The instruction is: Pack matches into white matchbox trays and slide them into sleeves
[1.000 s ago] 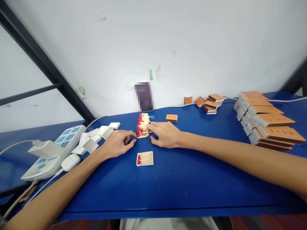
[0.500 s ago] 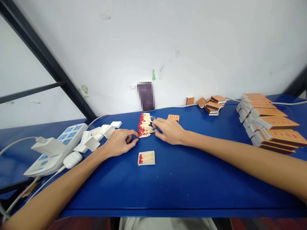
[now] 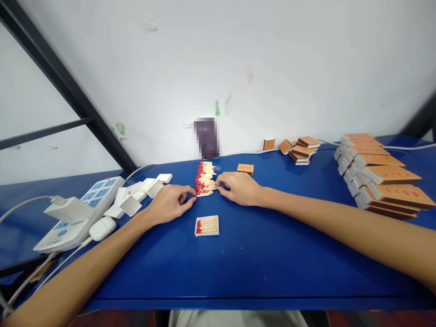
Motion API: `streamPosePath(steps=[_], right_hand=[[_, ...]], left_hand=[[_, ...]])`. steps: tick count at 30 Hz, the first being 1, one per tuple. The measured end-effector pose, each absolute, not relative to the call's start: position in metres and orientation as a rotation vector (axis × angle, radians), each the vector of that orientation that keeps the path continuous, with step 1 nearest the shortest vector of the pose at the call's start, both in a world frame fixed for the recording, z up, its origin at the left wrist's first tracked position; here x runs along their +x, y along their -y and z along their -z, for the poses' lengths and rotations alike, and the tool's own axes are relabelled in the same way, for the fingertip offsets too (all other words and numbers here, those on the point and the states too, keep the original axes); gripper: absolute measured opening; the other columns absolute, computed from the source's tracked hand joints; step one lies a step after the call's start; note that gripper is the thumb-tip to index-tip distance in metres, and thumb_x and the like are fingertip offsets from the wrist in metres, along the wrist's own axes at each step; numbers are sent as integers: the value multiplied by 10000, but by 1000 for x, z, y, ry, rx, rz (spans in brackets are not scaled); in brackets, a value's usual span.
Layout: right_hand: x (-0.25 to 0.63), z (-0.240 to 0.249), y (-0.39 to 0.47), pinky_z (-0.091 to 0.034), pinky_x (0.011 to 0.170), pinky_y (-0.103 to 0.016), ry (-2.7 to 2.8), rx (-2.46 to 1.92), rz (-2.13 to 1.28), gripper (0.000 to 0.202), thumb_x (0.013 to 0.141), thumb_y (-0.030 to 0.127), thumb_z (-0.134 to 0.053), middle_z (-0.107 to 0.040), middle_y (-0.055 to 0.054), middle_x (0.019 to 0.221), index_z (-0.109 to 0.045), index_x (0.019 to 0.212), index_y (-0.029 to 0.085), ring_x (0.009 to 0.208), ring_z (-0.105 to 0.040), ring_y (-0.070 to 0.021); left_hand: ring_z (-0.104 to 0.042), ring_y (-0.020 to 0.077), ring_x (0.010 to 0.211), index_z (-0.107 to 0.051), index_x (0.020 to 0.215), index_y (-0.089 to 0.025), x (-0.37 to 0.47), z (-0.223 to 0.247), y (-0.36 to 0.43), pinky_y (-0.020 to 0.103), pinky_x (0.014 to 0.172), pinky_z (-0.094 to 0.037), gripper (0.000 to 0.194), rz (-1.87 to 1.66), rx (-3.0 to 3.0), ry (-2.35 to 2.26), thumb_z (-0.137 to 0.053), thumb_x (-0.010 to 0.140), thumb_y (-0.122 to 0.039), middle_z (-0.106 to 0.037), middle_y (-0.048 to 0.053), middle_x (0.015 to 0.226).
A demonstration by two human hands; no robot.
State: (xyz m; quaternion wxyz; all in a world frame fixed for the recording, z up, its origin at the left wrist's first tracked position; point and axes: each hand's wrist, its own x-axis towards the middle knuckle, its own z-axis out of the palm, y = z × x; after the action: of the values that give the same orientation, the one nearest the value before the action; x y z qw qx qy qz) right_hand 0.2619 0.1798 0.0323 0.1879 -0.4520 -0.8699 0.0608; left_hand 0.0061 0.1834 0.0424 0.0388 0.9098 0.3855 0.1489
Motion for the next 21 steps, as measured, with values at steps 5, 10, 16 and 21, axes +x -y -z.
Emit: streamPosePath(steps=[5, 10, 16, 21], right_hand=[[263, -30, -182, -296, 607, -247, 2451, -1217, -205, 132, 895, 255, -484, -573, -10, 760, -589, 888, 175, 664, -487, -132], [264, -26, -186, -300, 599, -243, 2438, -1178, -231, 125, 900, 268, -498, -558, -1, 734, -584, 867, 185, 643, -477, -127], [264, -26, -187, -310, 606, -245, 2461, -1120, -259, 146, 917, 284, -482, -536, 4, 709, -571, 851, 189, 648, -480, -130], [261, -27, -190, -301, 587, -246, 2478, -1101, -265, 179, 922, 312, -480, -534, 5, 706, -565, 826, 188, 629, -471, -124]], left_hand=[[-533, 124, 565, -673, 950, -212, 6, -41, -184, 238, 573, -305, 171, -461, 2787, -1171, -537, 879, -288, -579, -35, 587], [-529, 117, 565, -663, 925, -206, 6, -39, -185, 227, 567, -304, 156, -478, 2797, -1158, -525, 891, -272, -573, -35, 596], [-509, 107, 546, -645, 926, -212, 6, -37, -186, 224, 569, -307, 143, -490, 2792, -1147, -520, 902, -277, -556, -46, 590], [-493, 105, 532, -646, 927, -211, 6, -37, -186, 227, 557, -299, 145, -489, 2761, -1149, -521, 906, -282, -549, -47, 585]])
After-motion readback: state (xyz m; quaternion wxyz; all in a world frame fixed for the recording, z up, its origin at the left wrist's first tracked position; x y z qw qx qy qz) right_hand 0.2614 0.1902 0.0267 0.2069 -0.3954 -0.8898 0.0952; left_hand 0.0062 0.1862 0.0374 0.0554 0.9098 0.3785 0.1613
